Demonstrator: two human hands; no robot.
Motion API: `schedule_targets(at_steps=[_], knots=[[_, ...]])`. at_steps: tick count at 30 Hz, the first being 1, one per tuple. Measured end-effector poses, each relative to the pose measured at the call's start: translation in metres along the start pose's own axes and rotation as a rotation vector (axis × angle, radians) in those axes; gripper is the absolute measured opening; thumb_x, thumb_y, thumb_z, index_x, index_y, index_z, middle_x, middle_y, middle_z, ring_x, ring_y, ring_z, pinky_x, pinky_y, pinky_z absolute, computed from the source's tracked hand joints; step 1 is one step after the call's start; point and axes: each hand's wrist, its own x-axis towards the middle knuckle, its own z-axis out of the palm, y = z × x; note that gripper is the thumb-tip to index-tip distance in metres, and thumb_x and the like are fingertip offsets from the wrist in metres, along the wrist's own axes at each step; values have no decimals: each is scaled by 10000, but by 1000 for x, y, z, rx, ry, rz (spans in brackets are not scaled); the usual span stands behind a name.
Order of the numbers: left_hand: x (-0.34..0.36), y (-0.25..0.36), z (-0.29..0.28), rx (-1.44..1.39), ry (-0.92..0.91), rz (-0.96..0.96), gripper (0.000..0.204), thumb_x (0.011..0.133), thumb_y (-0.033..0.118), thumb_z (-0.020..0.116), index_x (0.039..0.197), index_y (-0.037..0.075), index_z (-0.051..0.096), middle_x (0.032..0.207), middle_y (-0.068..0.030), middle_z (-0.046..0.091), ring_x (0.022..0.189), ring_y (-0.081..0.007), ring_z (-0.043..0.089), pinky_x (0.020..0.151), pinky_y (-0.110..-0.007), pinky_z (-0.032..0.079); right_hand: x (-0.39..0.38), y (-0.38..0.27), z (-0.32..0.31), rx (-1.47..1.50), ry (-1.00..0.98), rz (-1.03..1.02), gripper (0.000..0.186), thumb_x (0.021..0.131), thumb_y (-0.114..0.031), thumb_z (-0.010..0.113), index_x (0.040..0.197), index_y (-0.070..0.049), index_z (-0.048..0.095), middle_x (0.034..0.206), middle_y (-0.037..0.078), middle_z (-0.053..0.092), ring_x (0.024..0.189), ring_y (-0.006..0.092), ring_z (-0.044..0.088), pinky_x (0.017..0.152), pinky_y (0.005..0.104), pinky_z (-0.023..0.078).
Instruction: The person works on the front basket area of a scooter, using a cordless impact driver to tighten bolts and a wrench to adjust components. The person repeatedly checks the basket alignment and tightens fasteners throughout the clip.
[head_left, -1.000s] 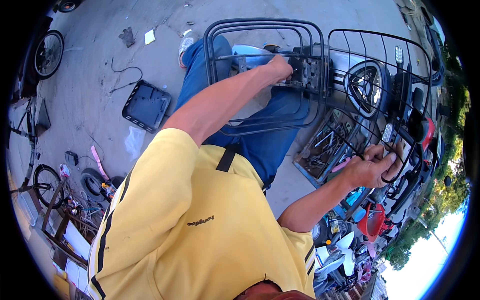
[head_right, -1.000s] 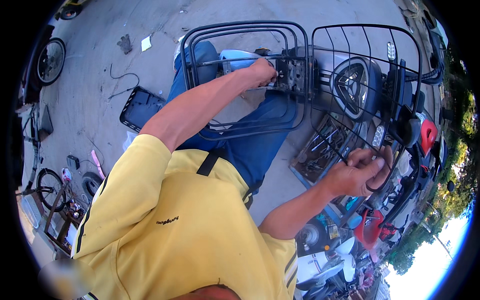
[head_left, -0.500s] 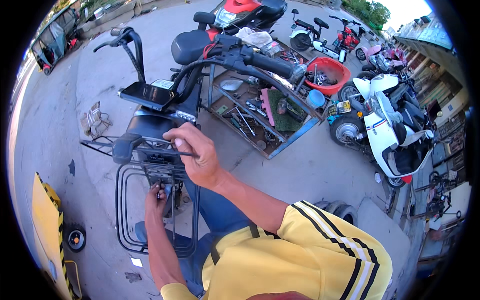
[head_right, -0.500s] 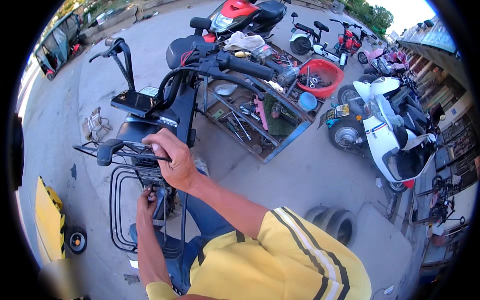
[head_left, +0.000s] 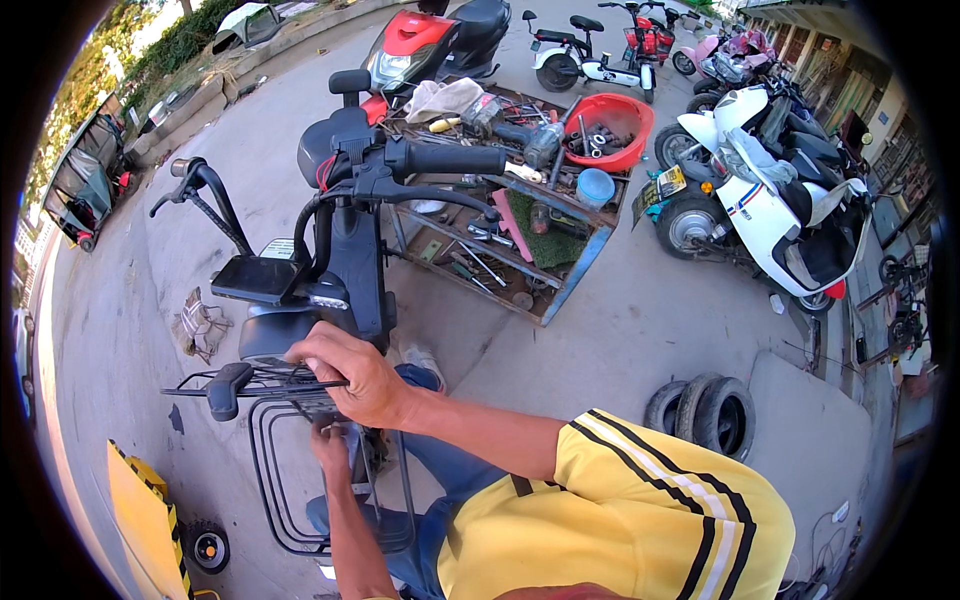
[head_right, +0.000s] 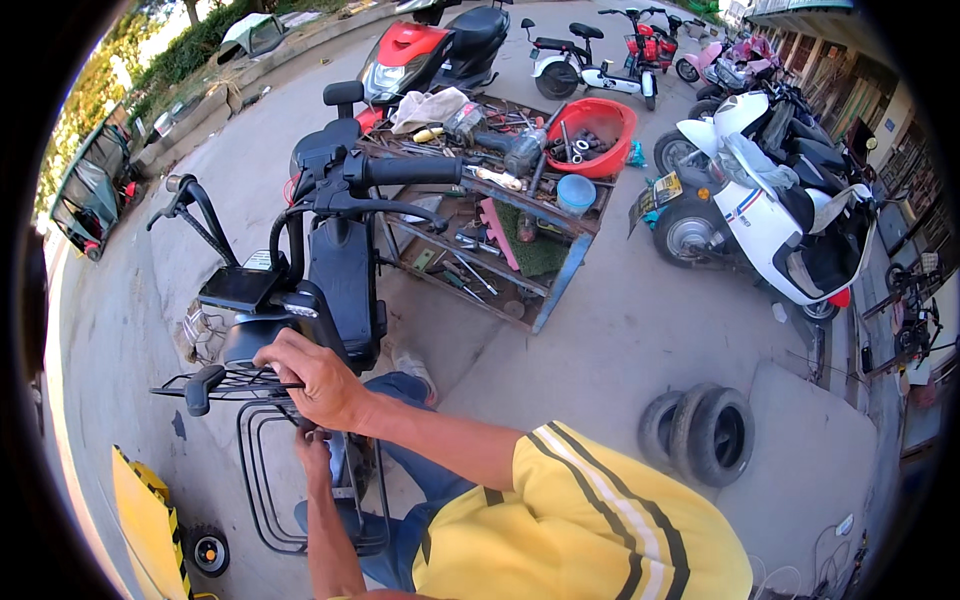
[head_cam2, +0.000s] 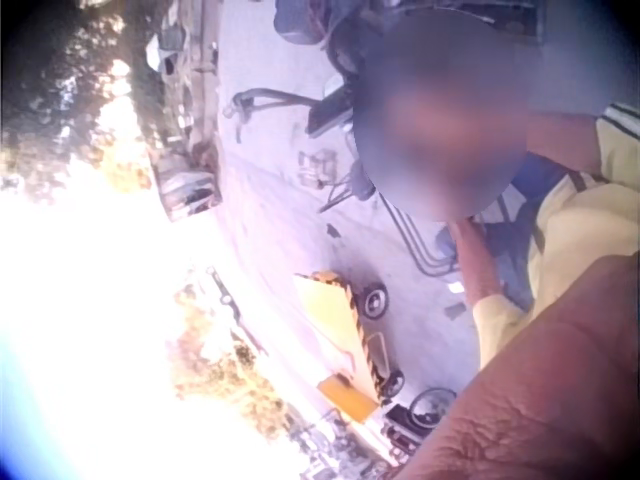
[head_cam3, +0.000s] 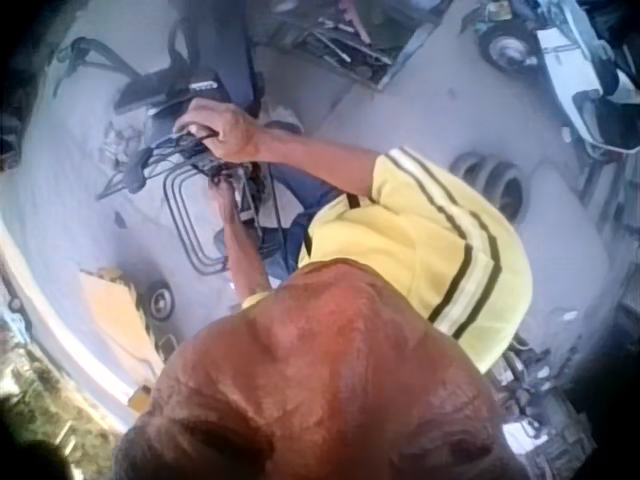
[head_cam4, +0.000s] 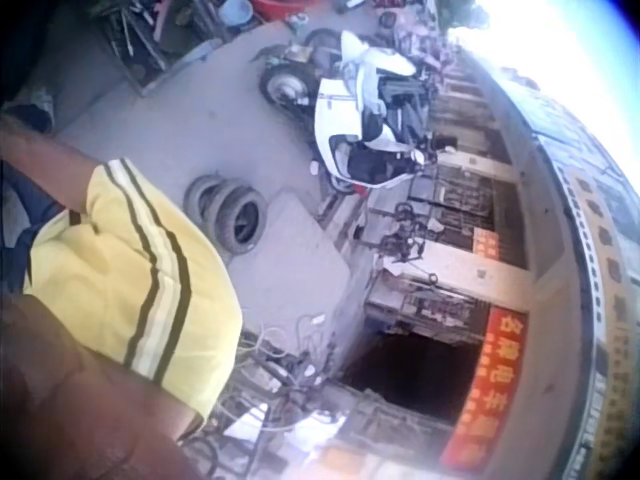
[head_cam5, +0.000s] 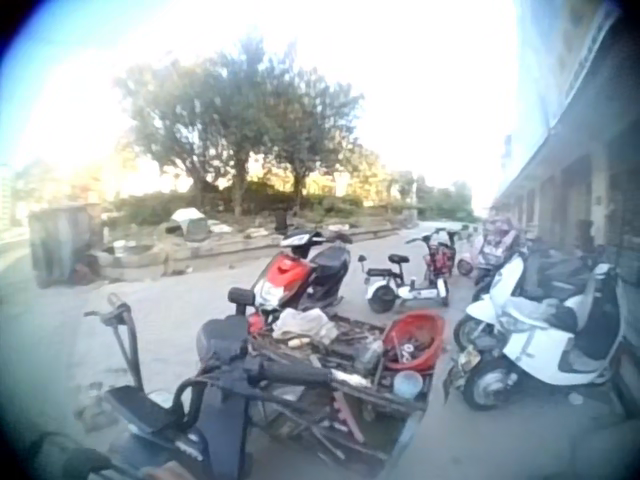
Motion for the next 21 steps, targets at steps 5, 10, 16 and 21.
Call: schedule_targets(at_steps=[5, 10, 16, 21], knots=[[2, 3, -9, -1082, -221, -594, 132, 1002, 166, 543, 1078, 58, 526, 694, 4, 506, 519, -50, 360, 415, -169, 282, 0, -1, -3, 12, 8, 10, 241, 930, 110, 488, 1108, 12, 617, 892, 66, 490, 674, 145, 433, 636, 277, 399], [0, 1, 1, 394, -15, 7, 151, 1021, 199, 489, 1106, 75, 511, 804, -118, 646, 626, -243, 630, 494, -357, 481, 1, 2, 0, 36, 14, -29, 265, 911, 123, 483, 1110, 10, 616, 884, 70, 485, 678, 146, 431, 630, 280, 393], [-26, 33, 11, 780, 101, 281, 226, 972, 174, 550, 1152, 42, 512, 914, -165, 675, 727, -321, 674, 623, -438, 532, 1, -1, -2, 39, 6, -15, 294, 904, 141, 459, 1109, 5, 620, 883, 69, 474, 670, 143, 426, 621, 285, 391], [-18, 18, -6, -722, -107, -399, 162, 992, 148, 557, 1145, 105, 526, 779, -25, 533, 585, -78, 447, 444, -208, 322, 0, 2, 0, 31, 26, -30, 285, 895, 142, 468, 1101, 17, 620, 880, 66, 471, 659, 139, 420, 612, 282, 386]])
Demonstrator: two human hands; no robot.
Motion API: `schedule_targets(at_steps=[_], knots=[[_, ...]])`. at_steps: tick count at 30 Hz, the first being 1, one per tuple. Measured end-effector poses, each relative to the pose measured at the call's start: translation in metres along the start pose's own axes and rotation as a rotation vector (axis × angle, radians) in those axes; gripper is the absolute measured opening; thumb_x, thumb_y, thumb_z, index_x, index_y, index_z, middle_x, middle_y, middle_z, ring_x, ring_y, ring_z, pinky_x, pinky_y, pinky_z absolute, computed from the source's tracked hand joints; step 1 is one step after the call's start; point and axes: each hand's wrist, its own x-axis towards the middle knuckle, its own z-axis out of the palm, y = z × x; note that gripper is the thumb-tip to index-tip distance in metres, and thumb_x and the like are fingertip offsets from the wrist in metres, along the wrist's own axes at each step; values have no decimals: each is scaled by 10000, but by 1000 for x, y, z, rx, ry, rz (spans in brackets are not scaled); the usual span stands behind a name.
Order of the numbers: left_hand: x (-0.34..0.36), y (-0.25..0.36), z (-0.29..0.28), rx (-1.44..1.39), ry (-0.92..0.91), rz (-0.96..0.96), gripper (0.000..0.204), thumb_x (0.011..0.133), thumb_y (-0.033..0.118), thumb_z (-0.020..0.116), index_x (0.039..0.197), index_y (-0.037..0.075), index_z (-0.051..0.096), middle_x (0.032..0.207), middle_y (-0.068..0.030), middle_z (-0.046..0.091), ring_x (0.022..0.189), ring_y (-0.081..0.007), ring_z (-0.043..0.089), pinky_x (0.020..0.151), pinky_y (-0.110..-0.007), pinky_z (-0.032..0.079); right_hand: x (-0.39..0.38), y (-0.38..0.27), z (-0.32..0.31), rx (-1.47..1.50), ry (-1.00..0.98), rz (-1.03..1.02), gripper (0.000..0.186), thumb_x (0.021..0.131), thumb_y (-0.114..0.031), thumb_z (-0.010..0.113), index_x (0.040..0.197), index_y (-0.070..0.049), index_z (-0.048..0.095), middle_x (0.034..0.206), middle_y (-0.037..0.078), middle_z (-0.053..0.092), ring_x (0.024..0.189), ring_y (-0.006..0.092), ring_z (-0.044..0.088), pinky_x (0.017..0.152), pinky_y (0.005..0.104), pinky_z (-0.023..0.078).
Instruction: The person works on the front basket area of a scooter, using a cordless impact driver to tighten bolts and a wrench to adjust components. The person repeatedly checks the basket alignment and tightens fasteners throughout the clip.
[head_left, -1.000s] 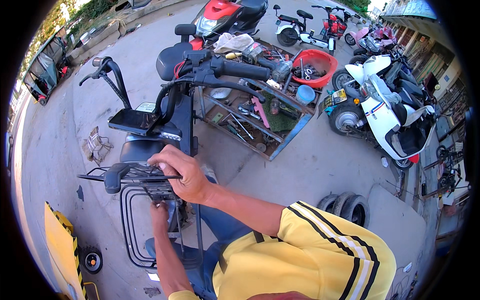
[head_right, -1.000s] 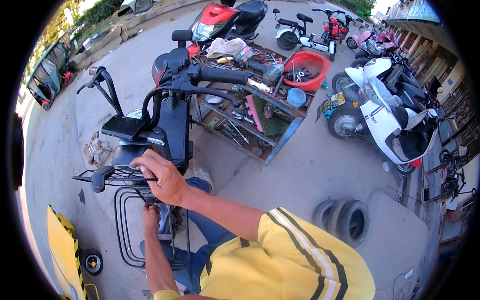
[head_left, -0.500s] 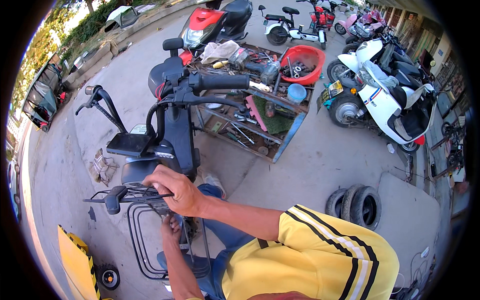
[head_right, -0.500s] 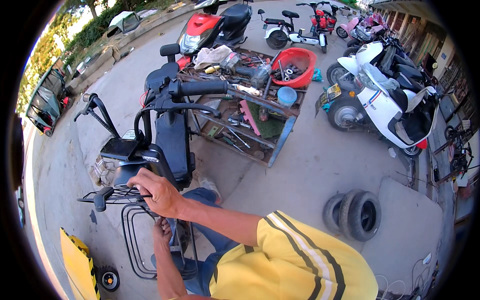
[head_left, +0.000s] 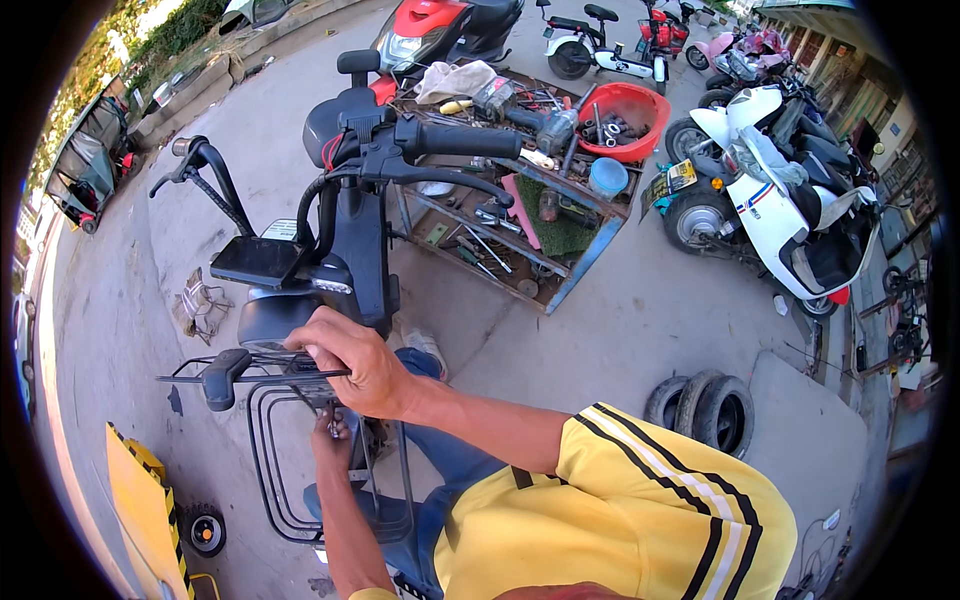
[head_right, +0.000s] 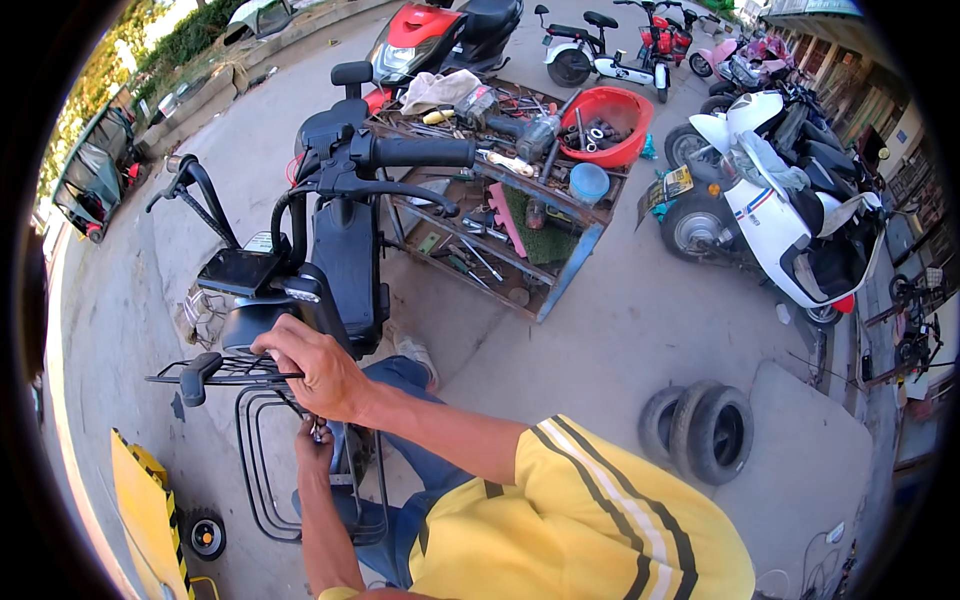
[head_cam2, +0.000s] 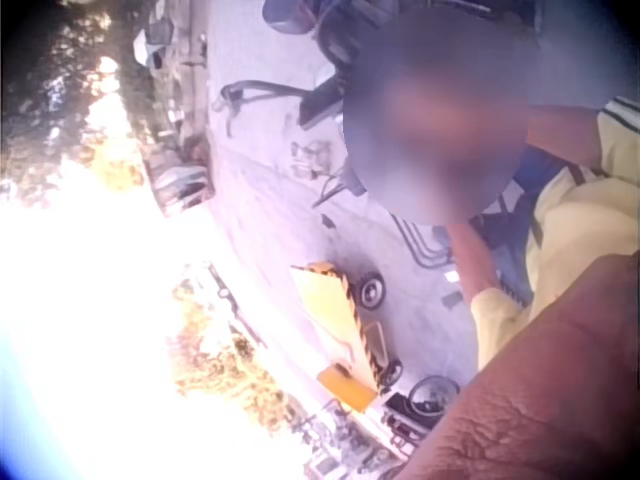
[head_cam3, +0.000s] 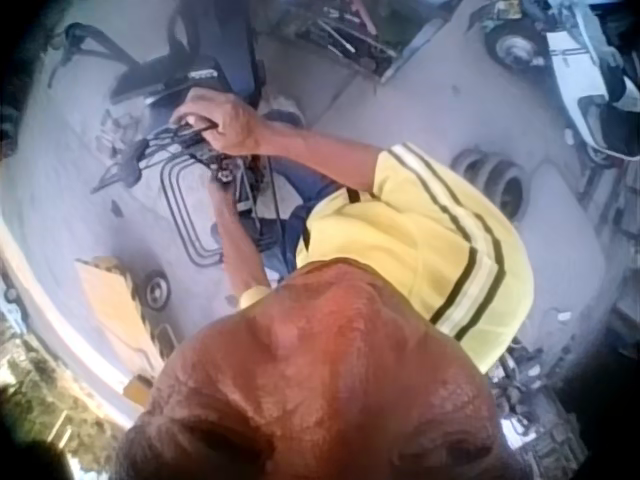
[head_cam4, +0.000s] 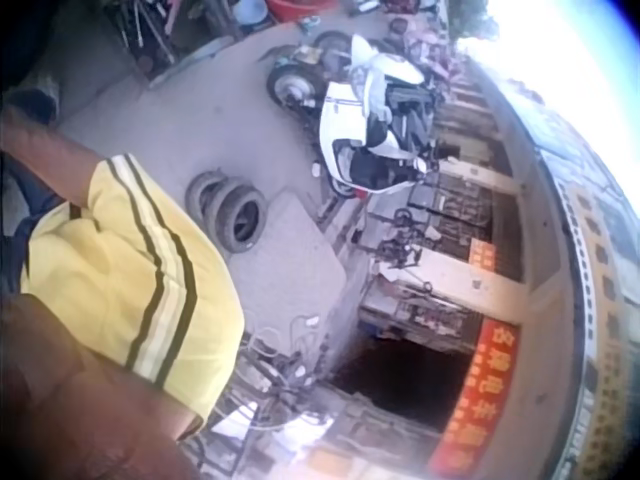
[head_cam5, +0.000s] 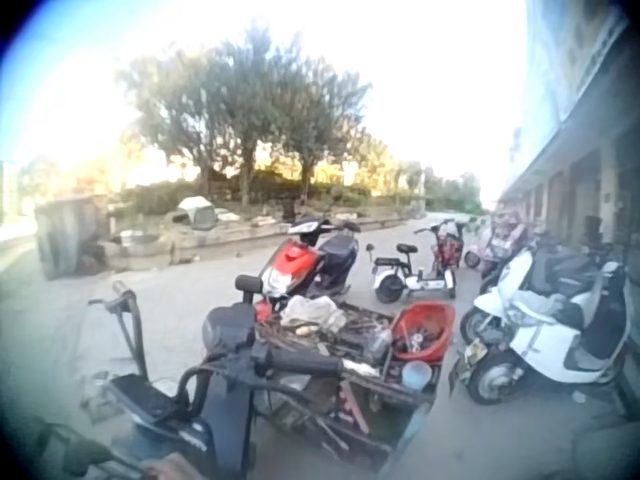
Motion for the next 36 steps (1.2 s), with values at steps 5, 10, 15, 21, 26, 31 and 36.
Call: schedule_targets(at_steps=[5, 10, 15, 21, 26, 31, 36], knots=[[-4, 12, 4, 263, 62, 21, 156, 991, 128, 546, 1147, 127, 549, 832, -71, 589, 589, -165, 547, 455, -269, 400, 1, -1, -3, -15, -37, 42, 278, 895, 137, 483, 1104, 16, 621, 870, 69, 474, 656, 141, 424, 607, 281, 388], [-26, 2, 38, 1630, 281, 873, 234, 920, 42, 520, 1144, 69, 578, 949, -202, 667, 820, -430, 651, 709, -490, 522, 3, 5, 1, -35, 13, -29, 277, 901, 130, 483, 1113, 16, 620, 879, 72, 483, 660, 144, 434, 604, 288, 394], [6, 5, 1, 765, 130, 344, 324, 920, 22, 520, 1238, 13, 580, 945, -118, 671, 700, -234, 625, 605, -341, 499, 3, -2, 1, 4, -33, 15, 272, 908, 127, 480, 1110, 15, 622, 895, 69, 487, 654, 140, 430, 602, 287, 390], [17, 7, -31, -359, -51, -245, 291, 1003, 102, 461, 1264, 0, 542, 1028, -135, 628, 667, -146, 473, 497, -254, 392, 2, -3, 1, 10, -21, 7, 296, 892, 152, 473, 1107, 20, 626, 894, 67, 488, 650, 133, 426, 597, 281, 386], [1, 29, 24, 1320, -42, 52, 280, 968, 52, 490, 1229, -16, 565, 976, -154, 640, 703, -209, 632, 584, -331, 504, -1, 3, -8, -9, 5, 5, 313, 881, 163, 464, 1106, 19, 628, 899, 67, 496, 660, 133, 428, 607, 269, 392], [-15, -12, 17, 1610, 313, 817, 294, 908, 70, 520, 1149, -62, 624, 1001, -274, 682, 854, -450, 656, 760, -494, 536, 1, 1, -1, -12, 1, -17, 268, 910, 132, 487, 1101, 11, 629, 930, 92, 554, 718, 157, 506, 648, 273, 435], [-2, 0, -2, 956, 104, 315, 406, 966, 123, 535, 1343, -29, 530, 987, -170, 687, 835, -280, 665, 719, -379, 537, 7, -4, 1, -94, 4, -51, 214, 927, 80, 520, 1065, 3, 664, 908, 113, 600, 733, 191, 561, 654, 283, 451]])
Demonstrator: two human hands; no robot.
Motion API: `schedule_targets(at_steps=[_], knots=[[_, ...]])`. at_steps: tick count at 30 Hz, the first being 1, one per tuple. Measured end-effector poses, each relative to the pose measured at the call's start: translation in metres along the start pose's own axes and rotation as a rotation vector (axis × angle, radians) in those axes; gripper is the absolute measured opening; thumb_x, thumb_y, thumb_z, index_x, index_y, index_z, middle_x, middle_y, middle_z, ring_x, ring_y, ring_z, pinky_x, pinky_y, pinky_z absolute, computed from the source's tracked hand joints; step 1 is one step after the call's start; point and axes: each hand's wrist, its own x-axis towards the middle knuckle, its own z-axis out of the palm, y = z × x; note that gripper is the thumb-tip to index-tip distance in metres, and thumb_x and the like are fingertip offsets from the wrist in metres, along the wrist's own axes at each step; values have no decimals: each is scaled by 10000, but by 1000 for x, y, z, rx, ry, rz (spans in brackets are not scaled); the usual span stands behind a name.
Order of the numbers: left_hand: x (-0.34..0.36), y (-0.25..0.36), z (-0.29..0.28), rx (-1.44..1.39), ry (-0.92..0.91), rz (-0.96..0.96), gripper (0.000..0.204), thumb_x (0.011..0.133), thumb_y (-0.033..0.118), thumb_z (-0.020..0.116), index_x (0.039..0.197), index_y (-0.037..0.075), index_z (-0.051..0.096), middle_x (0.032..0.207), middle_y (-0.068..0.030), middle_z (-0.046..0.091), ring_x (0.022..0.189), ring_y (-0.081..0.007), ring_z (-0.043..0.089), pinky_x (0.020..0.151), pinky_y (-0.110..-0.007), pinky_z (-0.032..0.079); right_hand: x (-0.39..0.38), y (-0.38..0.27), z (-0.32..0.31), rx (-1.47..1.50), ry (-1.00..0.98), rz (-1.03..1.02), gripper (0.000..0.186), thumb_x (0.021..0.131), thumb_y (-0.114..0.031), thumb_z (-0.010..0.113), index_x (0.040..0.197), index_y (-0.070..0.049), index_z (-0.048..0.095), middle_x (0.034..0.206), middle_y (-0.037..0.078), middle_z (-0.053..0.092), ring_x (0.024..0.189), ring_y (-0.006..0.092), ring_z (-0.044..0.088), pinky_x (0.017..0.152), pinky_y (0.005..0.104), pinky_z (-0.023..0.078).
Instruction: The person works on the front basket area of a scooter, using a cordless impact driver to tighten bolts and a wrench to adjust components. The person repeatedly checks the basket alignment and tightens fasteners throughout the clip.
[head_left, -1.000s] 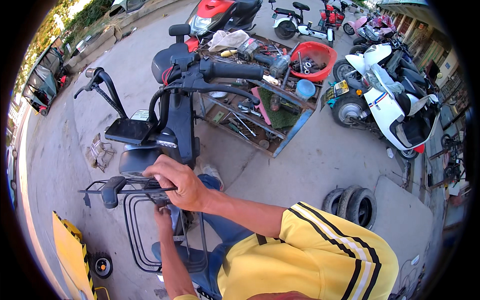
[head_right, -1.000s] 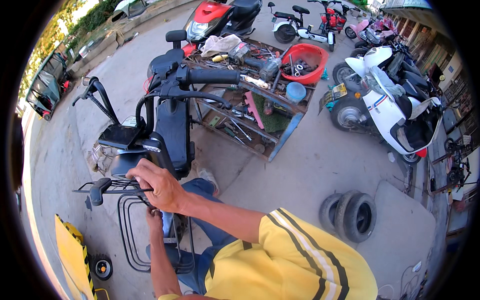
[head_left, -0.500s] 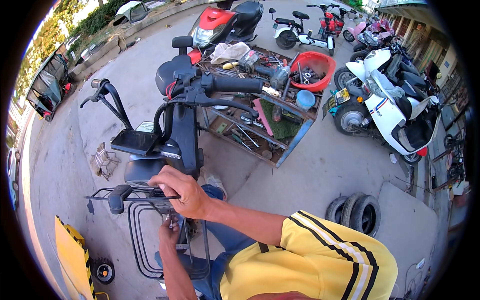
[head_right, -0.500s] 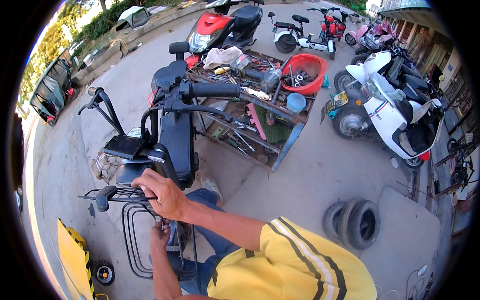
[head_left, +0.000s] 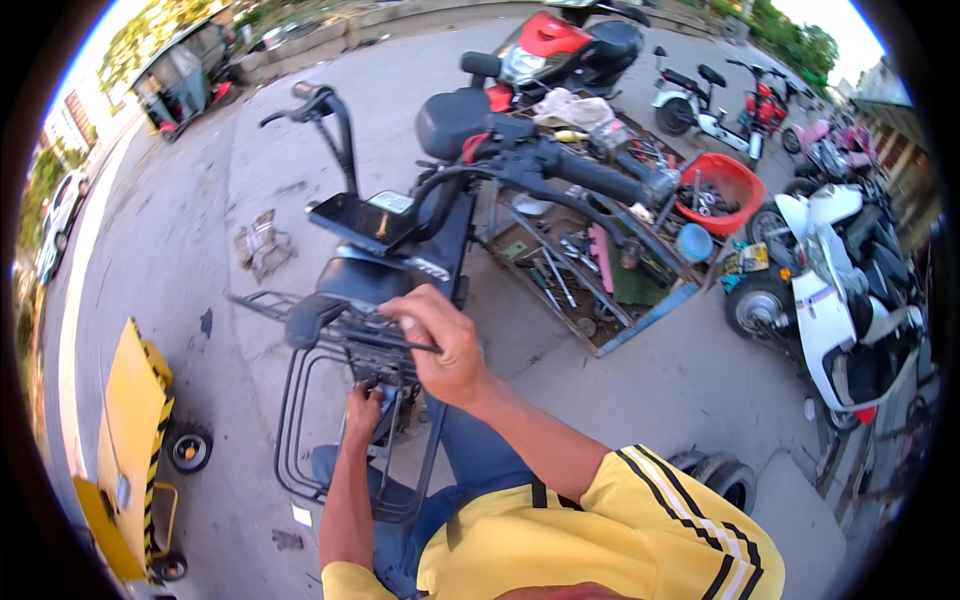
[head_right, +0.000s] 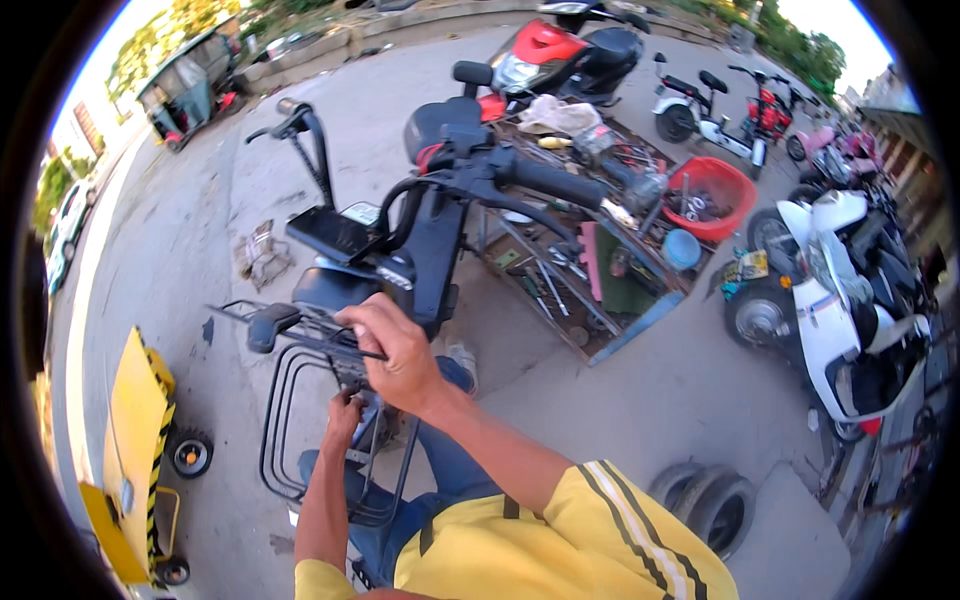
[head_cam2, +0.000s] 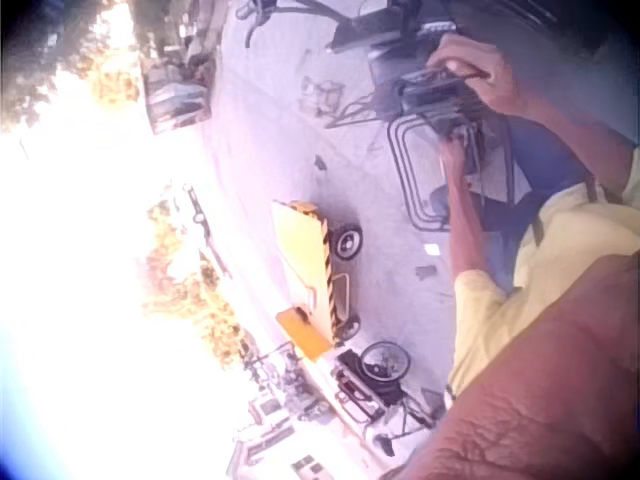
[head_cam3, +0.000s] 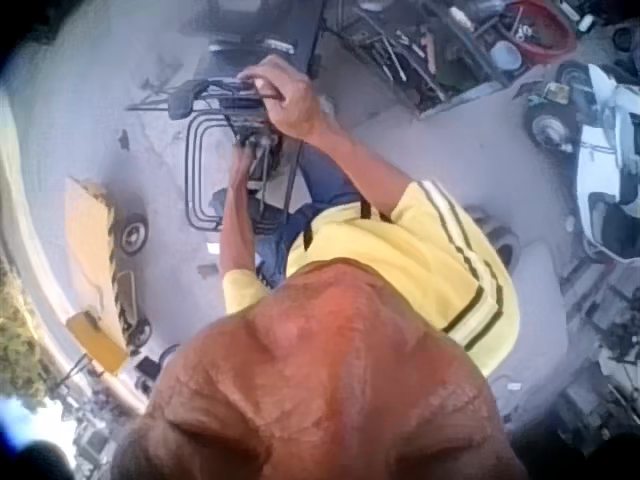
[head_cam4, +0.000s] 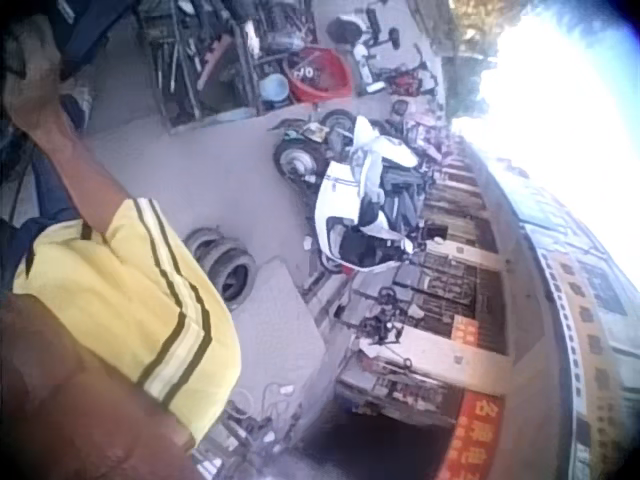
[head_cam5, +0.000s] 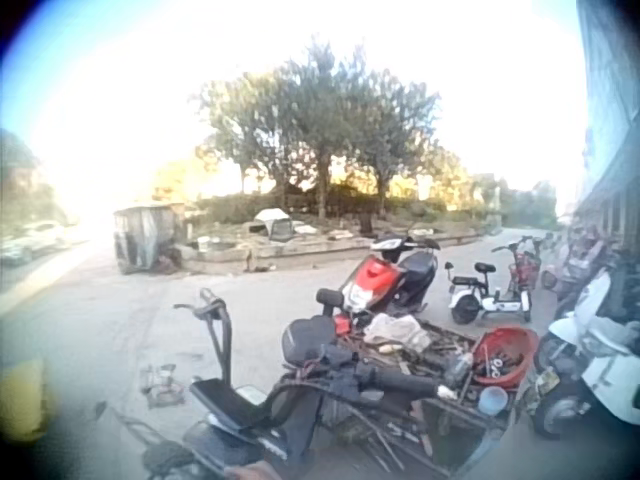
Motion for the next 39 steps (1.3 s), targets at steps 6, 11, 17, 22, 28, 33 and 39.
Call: schedule_targets(at_steps=[6, 11, 17, 22, 28, 33, 39], knots=[[-5, 12, -22, -874, -261, -641, 287, 1001, 140, 528, 1194, -72, 522, 931, -182, 649, 804, -287, 655, 638, -365, 543, -5, 4, 7, -23, 21, 68, 191, 948, 54, 510, 1040, 22, 674, 909, 103, 624, 769, 175, 595, 670, 279, 473], [-20, 20, -9, 316, -20, -58, 238, 917, 85, 581, 1100, -68, 584, 938, -204, 680, 770, -326, 689, 654, -400, 567, -10, 9, 13, -45, 14, 85, 188, 979, 3, 496, 1056, 30, 665, 907, 100, 609, 773, 167, 579, 669, 275, 462], [-35, 23, 19, 630, 294, 192, 244, 873, 151, 647, 1057, -6, 614, 930, -215, 676, 859, -395, 686, 766, -476, 553, -14, 11, 8, 51, 9, 165, 237, 1016, -26, 440, 1137, 32, 636, 1044, 78, 588, 565, 34, 408, 467, 196, 285], [-36, 49, -10, 34, 127, -144, 259, 926, 166, 604, 1039, -46, 700, 954, -258, 709, 873, -368, 694, 798, -458, 546, -13, 13, 7, 65, -13, 158, 245, 1019, -24, 429, 1147, 37, 629, 1026, 72, 570, 545, 36, 387, 469, 203, 268], [-30, 37, -16, 220, 75, -47, 155, 864, 63, 592, 915, -63, 667, 888, -253, 700, 811, -353, 705, 710, -450, 565, -14, 14, 9, 74, -22, 135, 242, 1014, -11, 428, 1143, 42, 626, 1033, 66, 563, 542, 37, 378, 471, 204, 263], [-44, 38, 11, 709, 361, 224, 322, 794, 62, 646, 1102, -6, 579, 1001, -228, 651, 960, -370, 672, 768, -453, 564, -14, 10, 9, 68, -15, 173, 242, 1011, -6, 429, 1143, 37, 628, 1042, 68, 567, 549, 37, 385, 479, 202, 268], [-38, 40, -13, -73, 35, -123, 341, 959, 147, 600, 1232, -41, 522, 1093, -245, 655, 937, -339, 674, 733, -408, 561, -14, 14, 7, 58, -24, 173, 236, 1016, -8, 429, 1137, 37, 627, 1036, 65, 564, 561, 37, 396, 485, 199, 274]])
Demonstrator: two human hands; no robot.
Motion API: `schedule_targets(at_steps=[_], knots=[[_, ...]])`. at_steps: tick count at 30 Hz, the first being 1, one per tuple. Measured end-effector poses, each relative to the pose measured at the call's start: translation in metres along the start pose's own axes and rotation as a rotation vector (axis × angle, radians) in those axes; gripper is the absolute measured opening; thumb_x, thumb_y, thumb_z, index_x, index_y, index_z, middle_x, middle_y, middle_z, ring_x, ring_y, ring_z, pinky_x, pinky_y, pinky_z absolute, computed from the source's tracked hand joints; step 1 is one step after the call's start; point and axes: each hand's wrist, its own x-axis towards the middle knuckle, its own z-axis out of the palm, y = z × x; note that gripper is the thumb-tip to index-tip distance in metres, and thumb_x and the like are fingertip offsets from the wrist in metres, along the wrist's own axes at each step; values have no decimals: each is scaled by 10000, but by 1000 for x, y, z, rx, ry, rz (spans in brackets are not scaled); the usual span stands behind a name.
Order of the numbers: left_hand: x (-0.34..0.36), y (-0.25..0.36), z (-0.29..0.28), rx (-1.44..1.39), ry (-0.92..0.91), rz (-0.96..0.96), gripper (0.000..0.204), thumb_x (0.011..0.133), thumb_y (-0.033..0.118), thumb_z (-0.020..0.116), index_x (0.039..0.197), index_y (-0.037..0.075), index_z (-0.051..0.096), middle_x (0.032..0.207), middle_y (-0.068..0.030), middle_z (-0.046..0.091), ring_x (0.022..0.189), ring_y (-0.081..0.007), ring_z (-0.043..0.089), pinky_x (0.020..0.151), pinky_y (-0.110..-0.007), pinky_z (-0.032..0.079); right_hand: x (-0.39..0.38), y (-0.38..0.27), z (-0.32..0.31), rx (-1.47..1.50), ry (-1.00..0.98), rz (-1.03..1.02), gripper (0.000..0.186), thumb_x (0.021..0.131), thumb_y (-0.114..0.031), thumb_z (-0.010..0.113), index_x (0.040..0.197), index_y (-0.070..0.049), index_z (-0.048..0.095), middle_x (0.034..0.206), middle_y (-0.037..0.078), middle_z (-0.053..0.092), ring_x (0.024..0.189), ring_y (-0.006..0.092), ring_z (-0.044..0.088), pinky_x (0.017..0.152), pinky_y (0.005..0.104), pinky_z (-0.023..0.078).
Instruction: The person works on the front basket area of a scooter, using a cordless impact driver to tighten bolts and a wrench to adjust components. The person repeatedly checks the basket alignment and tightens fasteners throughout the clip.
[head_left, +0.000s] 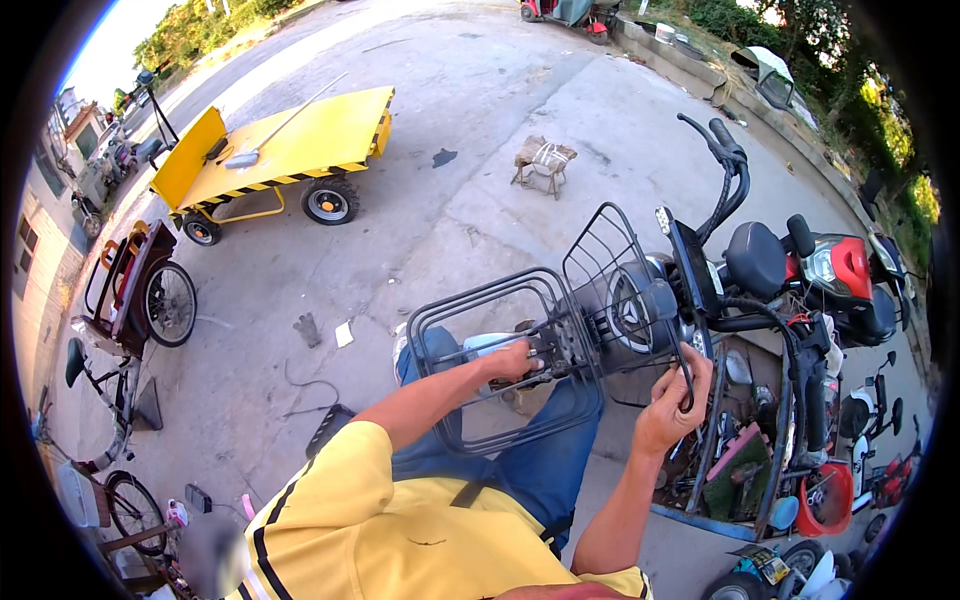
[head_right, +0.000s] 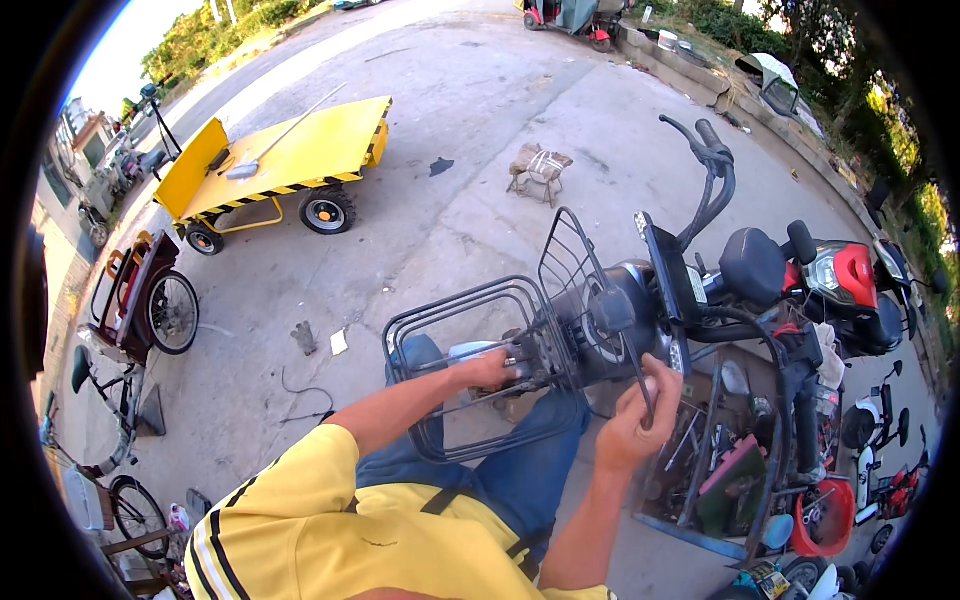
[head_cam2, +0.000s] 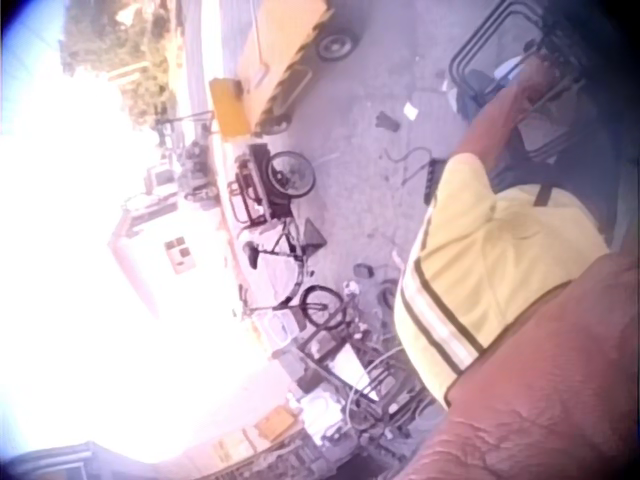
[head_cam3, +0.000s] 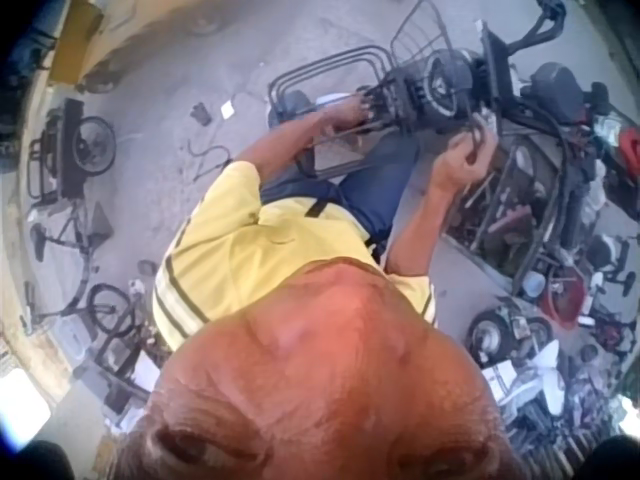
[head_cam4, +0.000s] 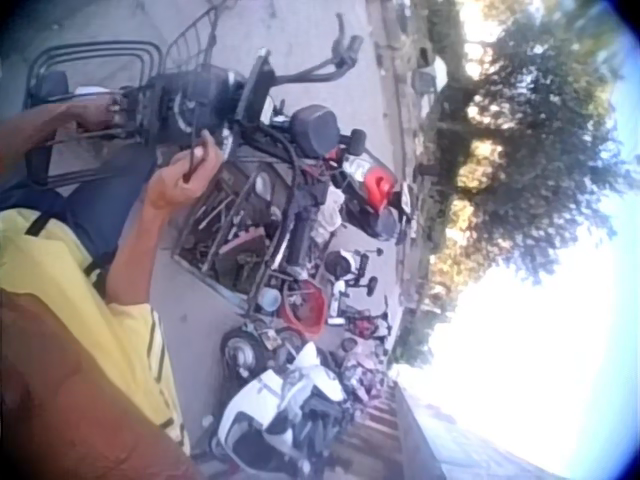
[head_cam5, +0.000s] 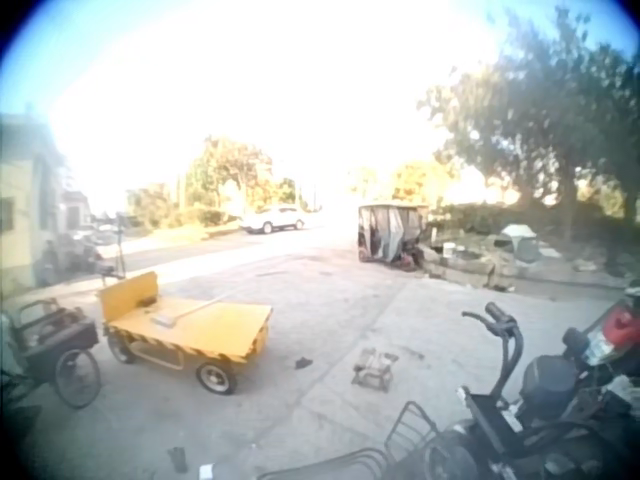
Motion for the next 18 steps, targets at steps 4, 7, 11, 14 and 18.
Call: schedule_targets(at_steps=[4, 7, 11, 14, 18], knots=[[18, -18, -7, -539, -277, -314, 325, 1021, 164, 524, 1242, -74, 497, 1072, -191, 668, 885, -218, 671, 719, -351, 556, 0, -2, 3, 19, -10, 7, 233, 1017, -6, 430, 1137, 38, 625, 1028, 63, 561, 567, 36, 400, 485, 201, 278], [5, 5, -5, 231, -31, -2, 275, 990, 110, 532, 1207, -59, 513, 1029, -195, 662, 879, -271, 682, 717, -386, 561, 1, -5, 3, 14, 2, 10, 237, 1017, -1, 428, 1141, 37, 626, 1028, 59, 560, 567, 33, 393, 481, 198, 278], [4, -14, 25, 670, 344, 408, 264, 915, 118, 589, 1132, -27, 551, 987, -224, 642, 891, -356, 673, 721, -439, 558, 1, -6, 5, 45, 10, 10, 242, 1016, 7, 424, 1144, 34, 628, 1028, 53, 558, 565, 31, 387, 477, 194, 270], [-1, -17, 25, 507, 328, 400, 262, 920, 155, 587, 1104, -30, 566, 968, -217, 635, 863, -339, 672, 715, -431, 562, 1, -3, 2, 12, 5, -2, 242, 1013, 9, 426, 1145, 34, 628, 1030, 55, 557, 563, 31, 388, 474, 194, 267], [17, -11, 8, -368, -146, -195, 258, 943, 157, 573, 1093, -53, 570, 941, -167, 617, 839, -260, 665, 702, -386, 562, 1, -5, 1, 0, -14, 2, 237, 1010, 9, 431, 1137, 35, 629, 1031, 58, 560, 562, 33, 390, 474, 197, 270]])
